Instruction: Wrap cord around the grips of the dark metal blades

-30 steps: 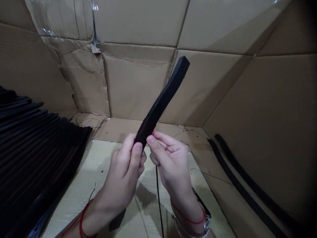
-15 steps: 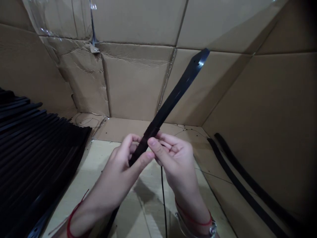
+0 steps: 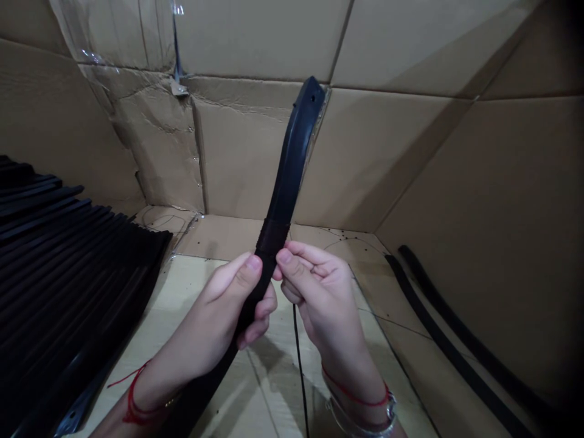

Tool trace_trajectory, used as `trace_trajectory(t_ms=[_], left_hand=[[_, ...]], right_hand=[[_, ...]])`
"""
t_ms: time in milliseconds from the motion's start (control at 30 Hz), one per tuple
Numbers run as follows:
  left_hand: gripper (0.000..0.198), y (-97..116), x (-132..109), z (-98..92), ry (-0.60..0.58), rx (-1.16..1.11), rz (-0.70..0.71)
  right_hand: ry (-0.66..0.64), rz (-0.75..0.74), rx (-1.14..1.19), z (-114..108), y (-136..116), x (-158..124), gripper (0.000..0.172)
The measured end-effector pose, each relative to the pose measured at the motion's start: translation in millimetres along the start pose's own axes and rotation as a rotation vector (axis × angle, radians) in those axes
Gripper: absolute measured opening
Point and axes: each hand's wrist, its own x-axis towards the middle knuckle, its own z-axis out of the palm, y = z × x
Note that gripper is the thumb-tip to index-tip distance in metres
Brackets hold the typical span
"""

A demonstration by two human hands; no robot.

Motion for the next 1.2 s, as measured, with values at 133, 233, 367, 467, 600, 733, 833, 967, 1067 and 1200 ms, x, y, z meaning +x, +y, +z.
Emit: trace_trajectory(t_ms=[133,233,367,467,600,733,833,967,1067,1200], left_hand=[[0.04,-8,7,-6.2,-0.261,-0.33,-0.11],[0.046,-14,14,-13.2,-0.519,-0.511,-0.234],[0.045,-12,16,-14.9,-0.315,-0.244,-0.208],[0.042,-9,12,-7.2,-0.057,0.098,-0.117],[0.035,-11,10,3.9,0.122,0.226,0.029],[0.041,-13,11,1.7,-0.063,-0.017,-0.013],[0.046,-13,12,-4.8,-0.273,-0.194,-0.085],[0.049,-10,11,-6.7,-0.156,-0.045,-0.133],[0.038,-7,10,-1.9,0.159,0.243,0.035],[0.038,-8,9,4.7,0.27,0.145,0.133]], right_hand=[[-0.137,0.029,0.042,-5,1,1,0.016],[-0.273,0.115,0.066,-10,0,4,0.028],[-0.204,0.094,0.003,-13,1,9,0.027],[-0.149,0.039,-0.05,-8,2,9,0.023],[-0.095,0.024,-0.102,-5,0,6,0.026],[-0.161,0.106,-0.099,-7,-8,3,0.028],[-0.146,0.066,-0.165,-3,-15,-2,0.024],[-0.031,0.006,-0.257,9,-18,-9,0.029],[-0.039,0.025,-0.211,14,-15,-8,0.024],[-0.086,0.022,-0.117,8,-7,-2,0.015]])
